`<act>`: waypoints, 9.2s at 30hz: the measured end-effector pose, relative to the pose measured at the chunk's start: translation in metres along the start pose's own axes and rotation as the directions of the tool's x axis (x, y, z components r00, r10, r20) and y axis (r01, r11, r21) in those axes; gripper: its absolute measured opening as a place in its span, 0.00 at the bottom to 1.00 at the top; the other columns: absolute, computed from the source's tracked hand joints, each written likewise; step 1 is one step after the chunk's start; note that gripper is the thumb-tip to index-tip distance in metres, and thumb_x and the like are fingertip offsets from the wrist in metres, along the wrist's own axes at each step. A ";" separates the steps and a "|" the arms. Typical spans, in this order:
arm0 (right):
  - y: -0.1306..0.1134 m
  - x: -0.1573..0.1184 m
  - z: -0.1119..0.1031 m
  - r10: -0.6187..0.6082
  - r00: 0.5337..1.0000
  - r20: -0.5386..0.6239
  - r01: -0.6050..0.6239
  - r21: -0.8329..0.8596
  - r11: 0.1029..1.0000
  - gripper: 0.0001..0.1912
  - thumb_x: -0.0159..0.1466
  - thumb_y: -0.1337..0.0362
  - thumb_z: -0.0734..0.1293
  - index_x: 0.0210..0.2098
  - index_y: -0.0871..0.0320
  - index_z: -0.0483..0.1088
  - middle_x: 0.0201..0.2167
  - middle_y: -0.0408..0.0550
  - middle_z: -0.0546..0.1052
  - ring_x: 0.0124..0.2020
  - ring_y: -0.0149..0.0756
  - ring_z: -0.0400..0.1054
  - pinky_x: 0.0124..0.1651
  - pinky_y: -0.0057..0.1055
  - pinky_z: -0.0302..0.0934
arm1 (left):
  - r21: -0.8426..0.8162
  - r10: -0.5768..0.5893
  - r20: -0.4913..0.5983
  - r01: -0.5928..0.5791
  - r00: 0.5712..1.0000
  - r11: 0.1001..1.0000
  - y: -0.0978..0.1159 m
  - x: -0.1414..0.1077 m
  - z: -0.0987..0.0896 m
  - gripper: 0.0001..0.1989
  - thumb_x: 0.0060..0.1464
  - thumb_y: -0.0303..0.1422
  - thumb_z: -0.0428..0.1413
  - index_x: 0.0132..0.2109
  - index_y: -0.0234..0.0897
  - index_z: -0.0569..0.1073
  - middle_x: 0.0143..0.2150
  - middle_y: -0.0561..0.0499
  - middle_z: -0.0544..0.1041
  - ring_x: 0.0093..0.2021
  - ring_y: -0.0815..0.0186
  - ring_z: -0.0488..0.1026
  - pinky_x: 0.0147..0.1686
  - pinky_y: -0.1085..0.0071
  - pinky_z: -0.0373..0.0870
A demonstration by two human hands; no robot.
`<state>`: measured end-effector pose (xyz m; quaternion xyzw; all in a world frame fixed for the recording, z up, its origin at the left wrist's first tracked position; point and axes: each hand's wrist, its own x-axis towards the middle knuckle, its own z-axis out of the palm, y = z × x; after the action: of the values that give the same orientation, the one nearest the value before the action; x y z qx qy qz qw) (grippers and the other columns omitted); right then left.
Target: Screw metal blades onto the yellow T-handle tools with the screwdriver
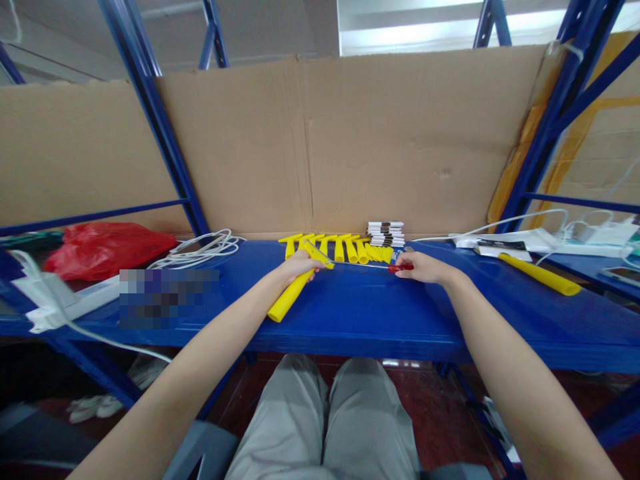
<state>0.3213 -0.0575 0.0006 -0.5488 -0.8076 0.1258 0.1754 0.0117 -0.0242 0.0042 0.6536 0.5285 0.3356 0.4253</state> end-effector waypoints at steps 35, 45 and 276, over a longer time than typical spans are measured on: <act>-0.009 0.000 0.000 -0.008 1.000 -0.013 0.009 0.045 0.999 0.31 0.46 0.33 0.63 0.28 0.56 0.70 0.30 0.49 0.72 0.33 0.40 0.65 0.37 0.36 0.59 | -0.215 -0.149 0.053 0.157 0.987 0.964 0.005 -0.001 -0.002 0.11 0.52 0.26 0.58 0.24 0.34 0.66 0.13 0.57 0.64 0.13 0.75 0.59 0.16 0.76 0.59; -0.006 -0.001 -0.002 -0.009 0.998 -0.055 0.012 0.060 0.998 0.31 0.45 0.33 0.63 0.26 0.56 0.68 0.30 0.50 0.71 0.34 0.42 0.65 0.38 0.38 0.60 | -0.233 -0.163 0.032 0.166 0.986 0.958 0.003 0.001 -0.003 0.11 0.53 0.25 0.56 0.26 0.35 0.64 0.12 0.58 0.64 0.12 0.76 0.58 0.15 0.77 0.57; -0.071 0.001 0.024 -0.233 0.916 -0.326 -0.042 -0.656 0.753 0.16 0.66 0.62 0.56 0.44 0.62 0.71 0.39 0.57 0.79 0.37 0.42 0.72 0.35 0.32 0.58 | 0.384 0.162 -0.201 -0.074 0.966 0.920 0.002 -0.003 -0.025 0.07 0.44 0.19 0.52 0.24 0.30 0.71 0.17 0.52 0.69 0.18 0.69 0.68 0.20 0.77 0.63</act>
<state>0.2516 -0.0828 0.0070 -0.5458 -0.7767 -0.2833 0.1365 -0.0107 -0.0220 0.0167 0.7103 0.5873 0.3272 0.2085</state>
